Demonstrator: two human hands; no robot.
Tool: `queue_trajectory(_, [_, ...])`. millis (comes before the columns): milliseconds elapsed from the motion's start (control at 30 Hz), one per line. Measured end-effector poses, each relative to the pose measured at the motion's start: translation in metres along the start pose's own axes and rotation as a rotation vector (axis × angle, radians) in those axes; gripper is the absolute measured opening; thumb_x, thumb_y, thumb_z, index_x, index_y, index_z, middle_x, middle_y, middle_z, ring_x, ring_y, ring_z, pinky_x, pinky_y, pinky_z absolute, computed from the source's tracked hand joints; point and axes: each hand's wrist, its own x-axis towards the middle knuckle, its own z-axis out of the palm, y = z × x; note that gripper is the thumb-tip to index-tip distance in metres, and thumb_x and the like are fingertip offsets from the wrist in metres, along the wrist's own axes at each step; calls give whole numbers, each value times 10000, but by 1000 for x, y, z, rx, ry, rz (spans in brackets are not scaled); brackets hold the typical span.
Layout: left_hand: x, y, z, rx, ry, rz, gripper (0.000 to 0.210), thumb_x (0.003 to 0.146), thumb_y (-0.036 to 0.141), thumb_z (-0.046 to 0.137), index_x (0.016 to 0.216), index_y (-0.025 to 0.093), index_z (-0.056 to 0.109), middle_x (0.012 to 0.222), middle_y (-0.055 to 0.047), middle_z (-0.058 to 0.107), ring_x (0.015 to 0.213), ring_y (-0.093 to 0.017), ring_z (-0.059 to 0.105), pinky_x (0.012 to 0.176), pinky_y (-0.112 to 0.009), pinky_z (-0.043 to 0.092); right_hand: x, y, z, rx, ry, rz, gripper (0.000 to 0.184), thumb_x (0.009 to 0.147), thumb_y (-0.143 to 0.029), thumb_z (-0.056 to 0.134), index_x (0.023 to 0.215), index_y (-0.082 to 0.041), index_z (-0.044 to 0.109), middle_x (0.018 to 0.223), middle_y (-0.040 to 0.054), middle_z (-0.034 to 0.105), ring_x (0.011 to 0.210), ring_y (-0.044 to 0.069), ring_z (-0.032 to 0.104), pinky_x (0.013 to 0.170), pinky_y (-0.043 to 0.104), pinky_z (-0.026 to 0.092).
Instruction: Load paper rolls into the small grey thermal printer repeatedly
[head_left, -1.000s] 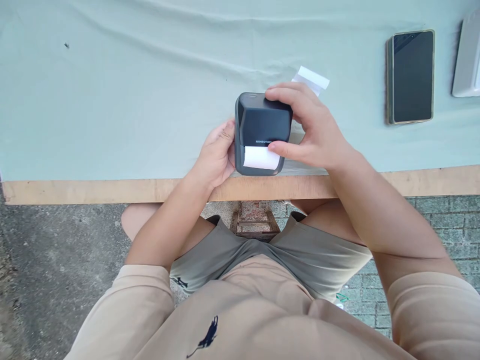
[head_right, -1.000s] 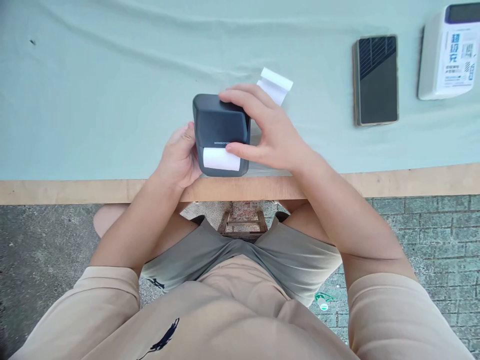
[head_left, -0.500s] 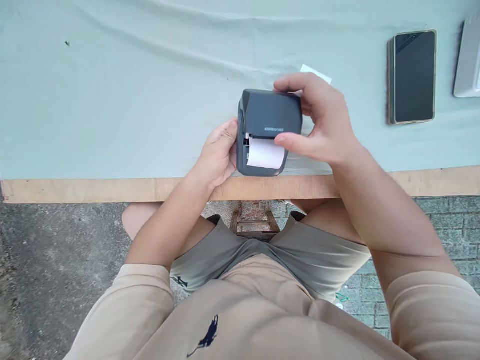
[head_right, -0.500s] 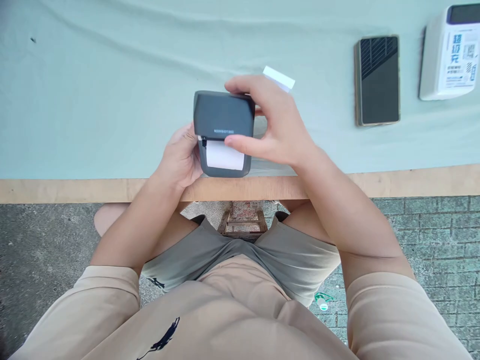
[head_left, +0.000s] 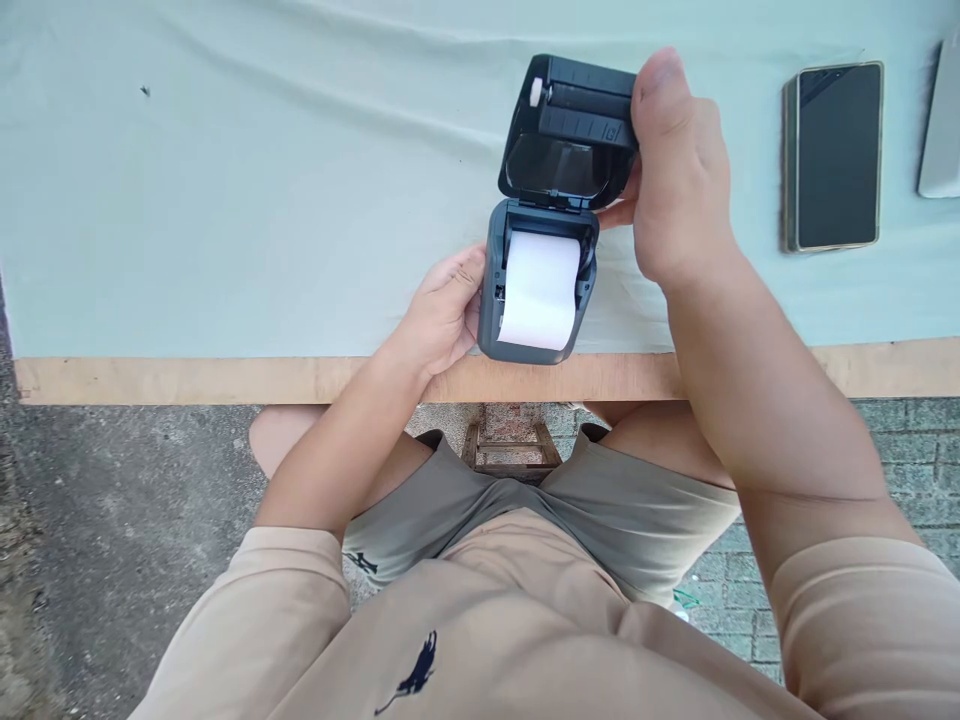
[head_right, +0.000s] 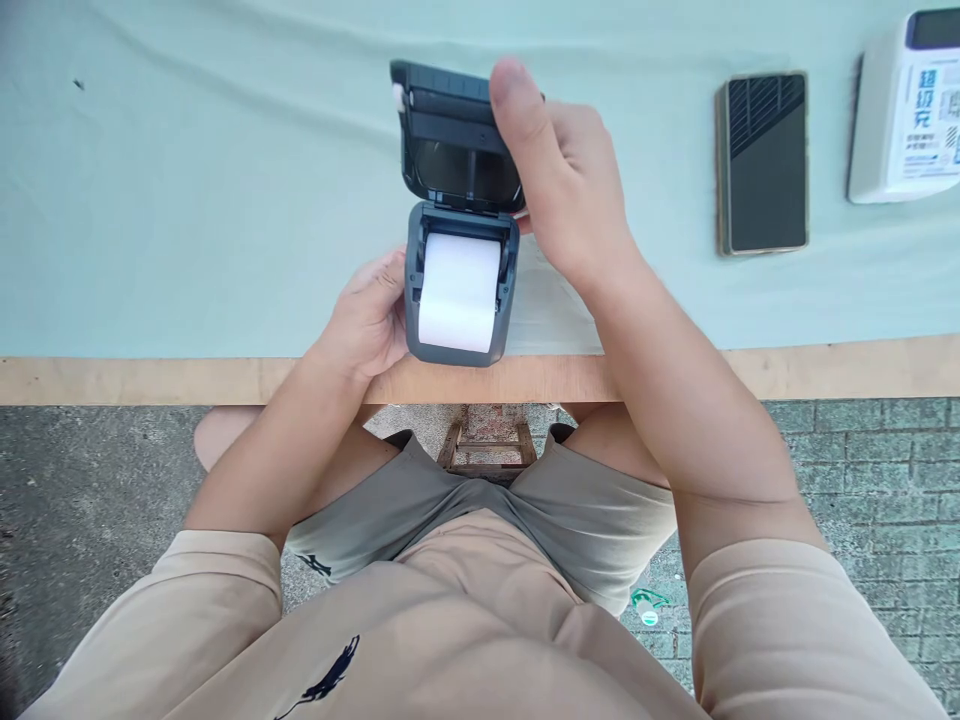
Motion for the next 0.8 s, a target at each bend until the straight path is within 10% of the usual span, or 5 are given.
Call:
queue_trajectory(400, [3, -1, -1, -22, 37, -5, 353, 1114, 246, 486, 844, 199, 709, 861, -17, 810, 1200, -237, 813, 960, -370, 724, -2, 6, -6, 93, 126, 39, 882, 588, -1104, 559, 860, -266, 581, 918, 56, 558, 827, 236, 634, 464, 316, 524])
queue_trajectory(567, [4, 0, 0, -21, 48, -4, 334, 1115, 264, 489, 874, 195, 709, 912, -29, 816, 1208, -241, 811, 968, -380, 724, -19, -16, -26, -337, 326, -432, 509, 1064, -719, 533, 898, -248, 632, 912, 35, 545, 738, 151, 552, 681, 353, 496])
queue_trajectory(800, [6, -5, -5, 15, 52, 38, 207, 1074, 356, 611, 974, 208, 714, 1026, -24, 817, 1222, -249, 800, 1009, -375, 707, -36, -40, -11, -732, -199, -184, 40, 931, -328, 696, 921, -291, 704, 937, 28, 716, 774, 232, 628, 653, 409, 495])
